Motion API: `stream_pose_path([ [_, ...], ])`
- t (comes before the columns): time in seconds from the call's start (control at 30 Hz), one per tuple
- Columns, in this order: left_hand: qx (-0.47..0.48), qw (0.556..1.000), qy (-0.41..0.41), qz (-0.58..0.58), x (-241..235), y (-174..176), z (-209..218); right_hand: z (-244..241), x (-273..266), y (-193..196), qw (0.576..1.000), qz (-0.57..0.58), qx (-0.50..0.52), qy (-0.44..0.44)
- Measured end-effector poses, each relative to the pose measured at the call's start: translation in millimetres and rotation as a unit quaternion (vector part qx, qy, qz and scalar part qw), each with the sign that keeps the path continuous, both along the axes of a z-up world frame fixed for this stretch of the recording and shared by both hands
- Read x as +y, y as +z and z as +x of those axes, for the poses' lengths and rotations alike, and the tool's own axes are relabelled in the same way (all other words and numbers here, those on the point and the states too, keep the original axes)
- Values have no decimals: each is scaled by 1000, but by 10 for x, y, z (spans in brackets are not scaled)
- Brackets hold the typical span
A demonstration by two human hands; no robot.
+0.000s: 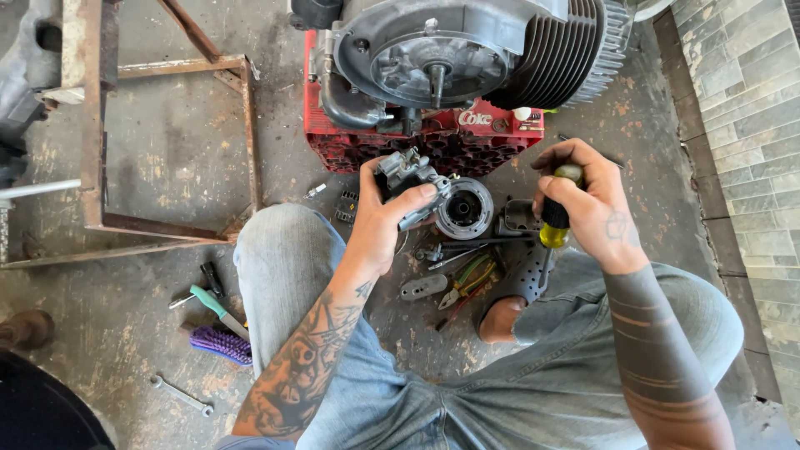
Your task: Disassembling and inspecting a motorcycle carburetor using a screwdriver
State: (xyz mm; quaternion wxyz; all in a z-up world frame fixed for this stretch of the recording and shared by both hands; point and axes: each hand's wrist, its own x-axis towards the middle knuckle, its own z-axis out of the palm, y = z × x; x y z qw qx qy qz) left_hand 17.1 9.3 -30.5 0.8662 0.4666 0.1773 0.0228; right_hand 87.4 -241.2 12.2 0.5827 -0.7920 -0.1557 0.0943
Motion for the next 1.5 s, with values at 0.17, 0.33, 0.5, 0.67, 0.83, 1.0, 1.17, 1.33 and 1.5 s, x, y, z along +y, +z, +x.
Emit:
stream_pose_path([
  [0.17,31,999,-2,-29,-15,-17,-12,-40,89,53,1000,12,18,3],
  [0.33,35,998,-13,-44,-31,15,-19,-56,117,43,1000,22,18,9],
  [0.5,38,997,-13,-60,-30,6,-11,-78,157,47,1000,16,24,10],
  [0.67,46,996,-21,-78,-21,-30,-4,-65,166,12,1000,14,25,12],
  [0.83,45,992,-34,-115,-35,-89,-3,-56,167,-19,999,23,35,21],
  [1.0,49,988,-55,-136,-33,-159,-4,-86,207,-73,998,33,42,29],
  [1.17,33,983,-79,-162,-28,-92,-15,-114,308,-101,996,47,54,51],
  [1.33,-12,984,-100,-149,10,103,-59,-189,529,130,990,58,73,107],
  [1.5,-46,984,-145,-89,91,146,-64,-324,763,486,984,-66,-23,166],
])
